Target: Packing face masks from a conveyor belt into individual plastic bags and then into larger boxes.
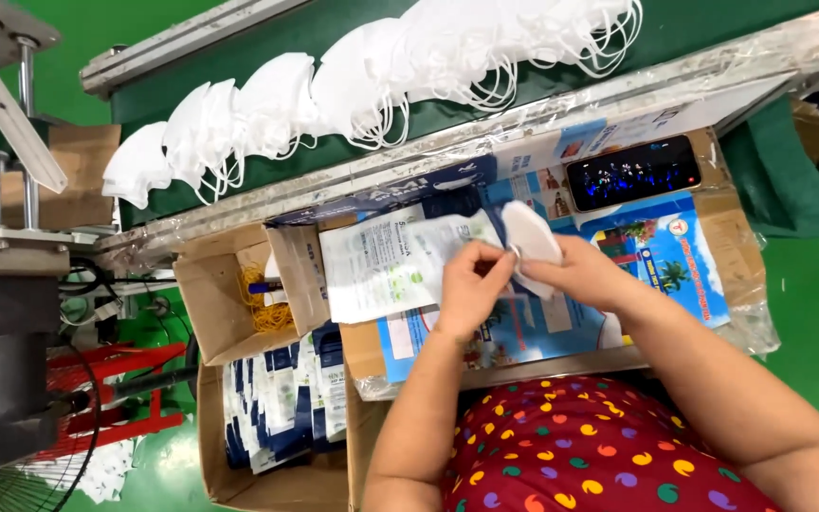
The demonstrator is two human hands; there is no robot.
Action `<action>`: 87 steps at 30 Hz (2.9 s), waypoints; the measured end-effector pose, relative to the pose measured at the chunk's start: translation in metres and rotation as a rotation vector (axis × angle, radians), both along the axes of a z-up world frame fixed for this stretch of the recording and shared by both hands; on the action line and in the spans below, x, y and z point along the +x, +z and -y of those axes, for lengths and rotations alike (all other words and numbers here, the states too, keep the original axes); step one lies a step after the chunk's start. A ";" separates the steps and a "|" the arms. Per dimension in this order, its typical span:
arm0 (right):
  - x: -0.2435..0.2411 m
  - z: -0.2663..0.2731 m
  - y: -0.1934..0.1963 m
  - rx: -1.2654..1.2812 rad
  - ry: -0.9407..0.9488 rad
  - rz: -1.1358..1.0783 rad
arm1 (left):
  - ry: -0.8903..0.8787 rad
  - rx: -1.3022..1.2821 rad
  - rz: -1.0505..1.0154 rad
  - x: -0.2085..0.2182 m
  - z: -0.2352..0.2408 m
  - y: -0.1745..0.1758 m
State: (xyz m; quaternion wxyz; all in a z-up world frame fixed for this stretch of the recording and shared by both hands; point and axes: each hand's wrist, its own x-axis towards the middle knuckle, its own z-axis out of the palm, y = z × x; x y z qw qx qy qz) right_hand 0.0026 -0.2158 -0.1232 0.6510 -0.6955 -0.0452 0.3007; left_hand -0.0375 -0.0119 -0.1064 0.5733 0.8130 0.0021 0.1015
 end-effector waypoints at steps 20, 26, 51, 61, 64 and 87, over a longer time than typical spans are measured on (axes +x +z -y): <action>-0.011 0.021 0.053 -0.368 0.192 0.176 | -0.496 0.311 0.151 0.017 -0.026 0.083; -0.020 0.026 0.039 -0.380 -0.027 0.445 | -0.434 0.502 0.243 0.006 -0.001 0.093; 0.028 0.097 0.070 0.538 -0.632 -0.028 | 0.260 1.045 0.590 0.272 0.099 0.084; 0.022 0.106 0.069 0.462 -0.553 0.250 | -0.388 -0.104 -0.015 0.169 0.080 0.111; 0.018 0.081 0.088 0.669 -0.544 0.141 | -0.497 -0.600 -0.455 0.100 0.067 0.041; -0.026 0.019 -0.029 -0.007 -0.083 0.419 | -0.568 0.647 0.111 0.012 0.005 0.034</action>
